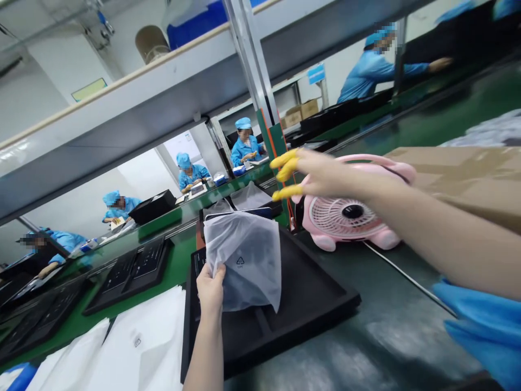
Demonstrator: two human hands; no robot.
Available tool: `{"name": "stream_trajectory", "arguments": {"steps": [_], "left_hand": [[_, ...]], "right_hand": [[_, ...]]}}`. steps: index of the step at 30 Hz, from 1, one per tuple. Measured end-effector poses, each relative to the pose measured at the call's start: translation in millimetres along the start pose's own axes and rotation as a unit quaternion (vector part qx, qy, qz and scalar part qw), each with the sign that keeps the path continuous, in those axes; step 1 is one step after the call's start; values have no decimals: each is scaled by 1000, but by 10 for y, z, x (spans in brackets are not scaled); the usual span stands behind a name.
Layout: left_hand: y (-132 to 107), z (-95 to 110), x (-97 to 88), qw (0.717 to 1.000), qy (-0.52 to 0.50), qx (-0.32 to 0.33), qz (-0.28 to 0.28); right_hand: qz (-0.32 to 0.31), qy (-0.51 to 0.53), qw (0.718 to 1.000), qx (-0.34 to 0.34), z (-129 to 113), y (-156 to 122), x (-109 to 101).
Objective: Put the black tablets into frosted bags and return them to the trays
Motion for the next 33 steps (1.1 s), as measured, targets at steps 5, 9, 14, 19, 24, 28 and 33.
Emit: {"name": "stream_trajectory", "arguments": {"steps": [5,9,14,19,24,28,33], "left_hand": [[-107,-9,155,999,-31,-6,-27],[-114,-89,132,1000,-5,-12,-18],[-200,-99,244,1000,-8,-6,-27],[-333,-73,520,998,-43,-27,-31],[-384,-127,661,996,-72,-50,-36],[-320,-327,738,986,-111,-106,-58],[-256,-601,895,975,-84,-184,-89]], "right_hand": [[-134,134,977,-94,-531,-182,627],[-286,138,948,34,-403,-350,679],[-145,-149,966,150,-5,175,205],[-234,-83,968,28,-433,565,571],[-334,-6,941,51,-437,735,989],[-71,62,987,128,-295,1046,730],[-180,81,978,63,-513,859,995]]}}
Point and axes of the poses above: each hand's wrist, its own y-axis towards the middle knuckle, its own x-axis out of the palm, z = x × y, the point moved 3 cm from there along y, towards the middle knuckle
